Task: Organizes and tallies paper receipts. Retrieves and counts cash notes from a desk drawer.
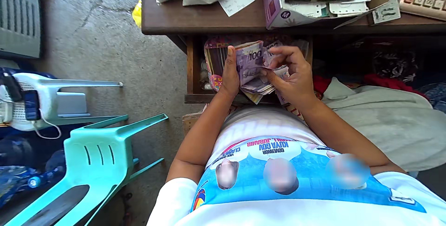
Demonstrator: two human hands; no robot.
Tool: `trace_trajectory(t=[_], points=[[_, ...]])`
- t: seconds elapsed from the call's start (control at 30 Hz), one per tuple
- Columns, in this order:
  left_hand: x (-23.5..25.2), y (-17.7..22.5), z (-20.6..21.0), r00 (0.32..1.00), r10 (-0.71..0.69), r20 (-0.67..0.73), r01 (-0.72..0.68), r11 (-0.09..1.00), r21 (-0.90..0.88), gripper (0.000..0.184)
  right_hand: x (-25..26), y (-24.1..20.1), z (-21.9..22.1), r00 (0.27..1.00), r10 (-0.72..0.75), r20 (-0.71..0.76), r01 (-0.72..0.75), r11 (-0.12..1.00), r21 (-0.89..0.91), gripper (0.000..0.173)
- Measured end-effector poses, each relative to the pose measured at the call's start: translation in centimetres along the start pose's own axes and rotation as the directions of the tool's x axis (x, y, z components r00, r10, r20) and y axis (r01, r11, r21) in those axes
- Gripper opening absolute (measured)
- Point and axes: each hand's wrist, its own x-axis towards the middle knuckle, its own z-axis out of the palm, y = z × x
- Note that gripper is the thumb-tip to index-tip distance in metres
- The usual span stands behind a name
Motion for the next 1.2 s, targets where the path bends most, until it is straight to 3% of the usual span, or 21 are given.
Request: trace_trajectory(t=[0.1, 0.3, 0.37, 0.43, 0.53, 0.6, 0.7, 0.77, 0.9, 0.97, 1.1, 1.2], points=[[0.1, 0.1, 0.0, 0.999, -0.043, -0.020, 0.042, 0.999, -0.035, 0.061, -0.4, 0.3, -0.6, 0.993, -0.073, 0.095, 0.069, 0.997, 0.045, 0.014], [0.5, -0.3, -1.0, 0.994, -0.083, 0.064, 0.097, 0.963, -0.250, 0.097, -0.3, 0.6, -1.9, 0.967, -0.204, 0.155, 0.179, 0.970, 0.164, 0.005], [0.3, 0.0, -0.7, 0.994, -0.104, 0.038, 0.110, 0.957, -0.269, 0.080, -0.2, 0.5, -2.1, 0.973, -0.185, 0.137, 0.148, 0.959, 0.243, 0.007], [0.0, 0.5, -0.2, 0.989, -0.143, -0.036, 0.130, 0.961, -0.244, 0.042, -0.2, 0.1, -2.3, 0.984, -0.150, 0.093, 0.112, 0.939, 0.325, 0.010], [0.5, 0.3, -0.9, 0.989, -0.116, 0.088, 0.140, 0.926, -0.351, 0.048, 0.3, -0.7, -3.1, 0.990, -0.138, -0.024, 0.137, 0.914, 0.381, 0.016], [0.6, 0.6, -0.9, 0.990, -0.112, 0.089, 0.140, 0.889, -0.436, 0.045, 0.7, -1.1, -4.2, 0.985, -0.143, -0.099, 0.171, 0.908, 0.384, 0.018], [0.7, 0.9, -0.7, 0.988, -0.145, 0.048, 0.149, 0.848, -0.509, 0.041, 0.8, -2.0, -5.9, 0.974, -0.069, -0.215, 0.133, 0.944, 0.302, 0.022], [0.6, 0.6, -1.0, 0.987, -0.151, 0.050, 0.155, 0.838, -0.524, 0.039, 0.9, -2.6, -6.5, 0.966, 0.048, -0.252, 0.015, 0.969, 0.245, 0.027], [0.3, -0.1, -1.8, 0.983, -0.182, 0.013, 0.160, 0.822, -0.546, 0.051, 0.9, -2.0, -6.9, 0.933, 0.360, -0.005, -0.359, 0.931, 0.062, 0.041], [0.4, -0.1, -1.8, 0.985, -0.173, -0.003, 0.142, 0.817, -0.560, 0.049, 0.9, -0.6, -6.0, 0.893, 0.446, 0.053, -0.446, 0.895, -0.025, 0.042], [0.5, 0.0, -1.7, 0.983, -0.186, -0.011, 0.145, 0.803, -0.579, 0.052, 0.9, 1.7, -4.4, 0.901, 0.433, 0.041, -0.384, 0.836, -0.392, 0.048], [0.7, 0.2, -1.8, 0.974, -0.224, -0.033, 0.160, 0.781, -0.604, 0.060, 0.4, 1.8, -4.2, 0.930, 0.368, 0.003, -0.317, 0.805, -0.501, 0.045]])
